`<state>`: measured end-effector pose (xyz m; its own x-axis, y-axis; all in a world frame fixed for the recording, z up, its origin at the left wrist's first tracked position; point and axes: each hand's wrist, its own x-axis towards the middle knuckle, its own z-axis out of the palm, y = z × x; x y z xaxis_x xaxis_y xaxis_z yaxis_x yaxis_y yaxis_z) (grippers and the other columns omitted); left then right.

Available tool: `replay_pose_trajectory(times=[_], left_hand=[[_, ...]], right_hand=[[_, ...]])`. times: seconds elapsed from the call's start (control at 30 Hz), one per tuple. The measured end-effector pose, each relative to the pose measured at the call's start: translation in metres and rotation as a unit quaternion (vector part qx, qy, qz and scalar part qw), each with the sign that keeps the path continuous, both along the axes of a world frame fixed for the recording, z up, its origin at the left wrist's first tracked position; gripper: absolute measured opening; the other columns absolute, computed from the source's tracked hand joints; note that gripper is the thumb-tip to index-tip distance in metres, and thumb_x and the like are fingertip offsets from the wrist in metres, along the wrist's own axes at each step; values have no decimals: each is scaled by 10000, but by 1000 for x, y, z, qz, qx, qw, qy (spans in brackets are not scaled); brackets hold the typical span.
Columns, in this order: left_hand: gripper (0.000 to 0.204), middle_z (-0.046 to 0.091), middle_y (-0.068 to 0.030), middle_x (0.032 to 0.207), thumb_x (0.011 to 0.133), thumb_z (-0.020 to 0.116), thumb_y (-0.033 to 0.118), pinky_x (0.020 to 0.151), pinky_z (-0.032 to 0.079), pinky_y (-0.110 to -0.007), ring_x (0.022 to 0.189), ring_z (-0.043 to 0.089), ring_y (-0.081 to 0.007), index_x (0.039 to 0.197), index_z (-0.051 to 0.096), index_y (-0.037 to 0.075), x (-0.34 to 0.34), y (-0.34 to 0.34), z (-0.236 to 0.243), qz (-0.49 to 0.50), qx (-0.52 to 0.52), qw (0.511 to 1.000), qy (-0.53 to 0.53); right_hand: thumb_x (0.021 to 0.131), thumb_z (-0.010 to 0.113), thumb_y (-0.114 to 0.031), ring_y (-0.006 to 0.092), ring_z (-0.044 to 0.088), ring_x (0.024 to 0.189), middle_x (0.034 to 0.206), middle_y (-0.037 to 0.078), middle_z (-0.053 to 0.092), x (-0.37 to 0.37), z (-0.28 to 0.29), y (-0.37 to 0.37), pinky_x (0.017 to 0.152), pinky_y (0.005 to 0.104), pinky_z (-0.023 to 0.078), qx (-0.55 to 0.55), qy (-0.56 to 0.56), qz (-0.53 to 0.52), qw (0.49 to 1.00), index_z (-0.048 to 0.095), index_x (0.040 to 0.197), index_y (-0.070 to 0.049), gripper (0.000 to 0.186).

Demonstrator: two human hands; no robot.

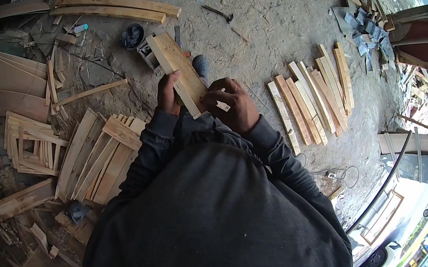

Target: Measuring and nailing wooden blocks to a plywood board.

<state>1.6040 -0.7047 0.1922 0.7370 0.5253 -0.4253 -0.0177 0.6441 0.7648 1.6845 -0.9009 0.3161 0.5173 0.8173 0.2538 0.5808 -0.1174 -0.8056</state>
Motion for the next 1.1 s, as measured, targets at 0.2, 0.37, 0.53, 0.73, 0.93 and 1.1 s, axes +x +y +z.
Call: replay_pose_trajectory(times=[0.2,0.37,0.53,0.73,0.93,1.1], left_hand=[[379,660,-89,1064,873,629,299,886,451,-307,991,589,-174,1079,650,-18,124,64,-35,-70,33,997,28],[412,664,-110,1085,867,633,318,889,455,-309,1010,596,-189,1065,660,-42,244,134,-18,-77,18,991,105],[409,640,-82,1021,858,652,289,853,452,-319,955,581,-195,1116,620,-27,352,175,18,-118,81,981,130],[443,650,-98,1027,845,662,311,807,479,-320,918,616,-206,1116,618,-36,443,210,-13,-157,47,967,195],[447,655,-101,1023,849,662,318,807,501,-329,903,639,-204,1130,624,-27,488,227,-65,-215,-25,928,303],[511,645,-163,1127,882,591,291,853,524,-381,983,651,-275,1285,509,-13,451,227,-153,-209,-103,903,360]], right_hand=[[716,768,-52,277,623,913,945,99,643,121,-32,71,803,363,505,-24,27,-46,998,723,898,-81,190],[722,754,-37,271,621,891,951,99,634,224,-23,134,751,361,507,12,39,-90,995,715,901,-76,187],[743,739,-94,286,607,869,932,98,613,323,-28,177,746,370,498,-23,53,-109,992,702,897,-75,160],[786,685,-152,299,601,840,867,105,570,425,-57,206,723,384,501,-39,89,-64,993,674,842,-107,73],[842,656,-173,324,609,858,889,115,602,518,-135,214,752,394,510,-51,239,69,967,686,927,-88,124],[926,619,-251,297,680,843,912,124,692,593,-315,231,751,366,536,-114,396,55,910,673,1024,-43,236]])
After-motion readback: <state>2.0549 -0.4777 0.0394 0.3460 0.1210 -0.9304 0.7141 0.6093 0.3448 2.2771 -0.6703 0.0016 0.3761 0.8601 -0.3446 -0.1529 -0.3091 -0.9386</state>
